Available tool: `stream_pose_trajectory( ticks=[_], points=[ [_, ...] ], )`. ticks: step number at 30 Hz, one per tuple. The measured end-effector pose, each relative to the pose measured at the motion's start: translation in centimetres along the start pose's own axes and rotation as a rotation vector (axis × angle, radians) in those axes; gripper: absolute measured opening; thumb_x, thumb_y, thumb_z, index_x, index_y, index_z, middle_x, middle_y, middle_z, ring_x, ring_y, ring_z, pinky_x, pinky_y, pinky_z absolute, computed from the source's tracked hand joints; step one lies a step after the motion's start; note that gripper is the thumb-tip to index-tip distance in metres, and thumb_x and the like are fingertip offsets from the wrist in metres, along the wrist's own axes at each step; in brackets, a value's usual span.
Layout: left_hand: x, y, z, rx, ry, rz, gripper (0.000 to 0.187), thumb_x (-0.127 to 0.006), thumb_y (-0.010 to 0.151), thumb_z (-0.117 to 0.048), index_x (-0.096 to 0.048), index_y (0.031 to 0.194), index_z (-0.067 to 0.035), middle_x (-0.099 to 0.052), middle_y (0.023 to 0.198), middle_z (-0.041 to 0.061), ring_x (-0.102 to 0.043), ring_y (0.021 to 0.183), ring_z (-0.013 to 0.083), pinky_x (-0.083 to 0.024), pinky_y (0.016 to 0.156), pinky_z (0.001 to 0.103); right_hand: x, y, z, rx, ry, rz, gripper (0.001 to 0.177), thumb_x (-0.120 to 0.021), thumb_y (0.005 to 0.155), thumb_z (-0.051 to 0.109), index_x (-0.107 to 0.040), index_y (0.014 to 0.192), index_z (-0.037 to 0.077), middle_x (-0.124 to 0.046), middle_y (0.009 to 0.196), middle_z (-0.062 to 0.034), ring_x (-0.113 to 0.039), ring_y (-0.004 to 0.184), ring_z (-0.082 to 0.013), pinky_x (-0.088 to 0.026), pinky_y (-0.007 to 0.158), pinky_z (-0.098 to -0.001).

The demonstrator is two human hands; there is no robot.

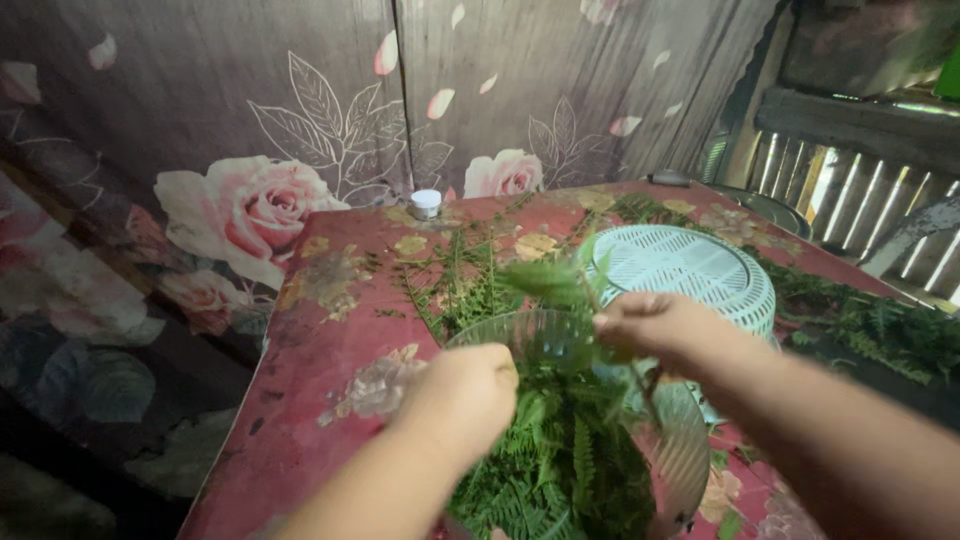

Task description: The person strips leaves from fern-like plant stems by hand, placing the leaves into a clear bowl and discarding the bare stems onto the table. The person handles multiple stems one at a time, repeating the stripping motion along each stem.

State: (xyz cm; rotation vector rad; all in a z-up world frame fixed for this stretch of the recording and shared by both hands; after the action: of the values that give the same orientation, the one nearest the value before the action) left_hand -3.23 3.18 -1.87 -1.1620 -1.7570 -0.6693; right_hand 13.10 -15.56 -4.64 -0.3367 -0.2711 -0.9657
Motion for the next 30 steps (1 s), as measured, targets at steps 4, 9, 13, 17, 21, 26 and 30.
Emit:
stream_pose_trajectory(
  ticks=[4, 9, 13, 17, 21, 26, 30],
  points=[
    [-1.8, -0.3, 0.1, -0.061, 0.044, -0.095, 0.034, -0.054, 0.084, -0.021, -0.072, 0.113, -0.020, -0.068, 0.121, 0.010, -0.061, 0.118, 0.0347, -0.043, 0.105, 0.049, -4.1, -1.1, -1.8, 0.138, -0.147, -0.037, 0.027, -0.072, 0.092, 0.033, -0.073, 0.093, 0.007, -0.063, 0.074, -0.0088, -0.057, 0.068, -0.0204, -0.046, 0.062, -0.0389],
    [-1.7, -0.2, 0.0, -0.081, 0.107, -0.160, 0.039, -0.056, 0.081, -0.019, -0.070, 0.117, -0.013, -0.061, 0.126, 0.015, -0.055, 0.123, 0.0359, -0.043, 0.102, 0.051, -5.6, -4.8, 0.4, 0.253, -0.480, -0.284, 0.028, -0.067, 0.087, 0.033, -0.074, 0.105, 0.014, -0.077, 0.086, -0.0091, -0.073, 0.079, -0.0238, -0.055, 0.077, -0.0374],
    [-1.6, -0.3, 0.2, -0.021, -0.015, -0.224, 0.031, -0.053, 0.089, -0.022, -0.070, 0.113, -0.011, -0.065, 0.120, 0.017, -0.062, 0.115, 0.0382, -0.050, 0.097, 0.052, -6.0, -7.1, 0.9, -0.128, -0.516, -0.267, 0.027, -0.061, 0.101, 0.032, -0.071, 0.121, 0.018, -0.077, 0.092, -0.0210, -0.077, 0.083, -0.0379, -0.059, 0.079, -0.0443],
    [-1.5, -0.5, 0.5, -0.119, -0.124, -0.422, 0.031, -0.055, 0.088, -0.028, -0.068, 0.107, -0.007, -0.069, 0.114, 0.016, -0.065, 0.106, 0.0395, -0.051, 0.090, 0.052, -6.3, -7.9, 2.2, 0.193, -0.595, -0.354, 0.028, -0.063, 0.091, 0.034, -0.073, 0.110, 0.016, -0.077, 0.093, -0.0121, -0.074, 0.088, -0.0306, -0.055, 0.083, -0.0412],
    [-1.6, -0.7, 0.6, -0.135, -0.106, -0.376, 0.030, -0.054, 0.091, -0.030, -0.071, 0.105, -0.010, -0.069, 0.115, 0.015, -0.066, 0.106, 0.0389, -0.052, 0.093, 0.052, -6.4, -7.9, 2.1, 0.153, -0.657, -0.341, 0.029, -0.061, 0.092, 0.034, -0.071, 0.113, 0.018, -0.076, 0.094, -0.0120, -0.073, 0.089, -0.0316, -0.055, 0.083, -0.0428],
    [-1.5, -0.9, 0.2, -0.141, -0.032, -0.338, 0.029, -0.056, 0.093, -0.032, -0.072, 0.103, -0.010, -0.067, 0.116, 0.015, -0.066, 0.106, 0.0381, -0.052, 0.093, 0.052, -6.3, -7.9, 1.7, 0.033, -0.582, -0.308, 0.027, -0.060, 0.095, 0.036, -0.068, 0.114, 0.019, -0.077, 0.093, -0.0125, -0.073, 0.083, -0.0345, -0.058, 0.080, -0.0450],
    [-1.4, -1.1, 0.1, -0.092, -0.069, -0.374, 0.032, -0.063, 0.087, -0.030, -0.065, 0.114, -0.011, -0.064, 0.119, 0.012, -0.065, 0.109, 0.0370, -0.052, 0.092, 0.051, -6.0, -7.9, 2.2, 0.135, -0.601, -0.290, 0.027, -0.059, 0.092, 0.034, -0.070, 0.109, 0.017, -0.075, 0.091, -0.0144, -0.072, 0.088, -0.0346, -0.055, 0.082, -0.0449]
  ],
)
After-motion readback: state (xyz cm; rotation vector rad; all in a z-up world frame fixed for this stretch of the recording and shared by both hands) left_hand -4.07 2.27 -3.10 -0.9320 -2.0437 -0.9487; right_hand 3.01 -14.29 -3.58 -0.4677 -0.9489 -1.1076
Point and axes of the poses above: each hand's wrist, its own y-axis towards the middle knuckle, its own x-axis out of the back of the hand, z = x × y, the point moved 3 cm from there along y, towards the middle knuckle
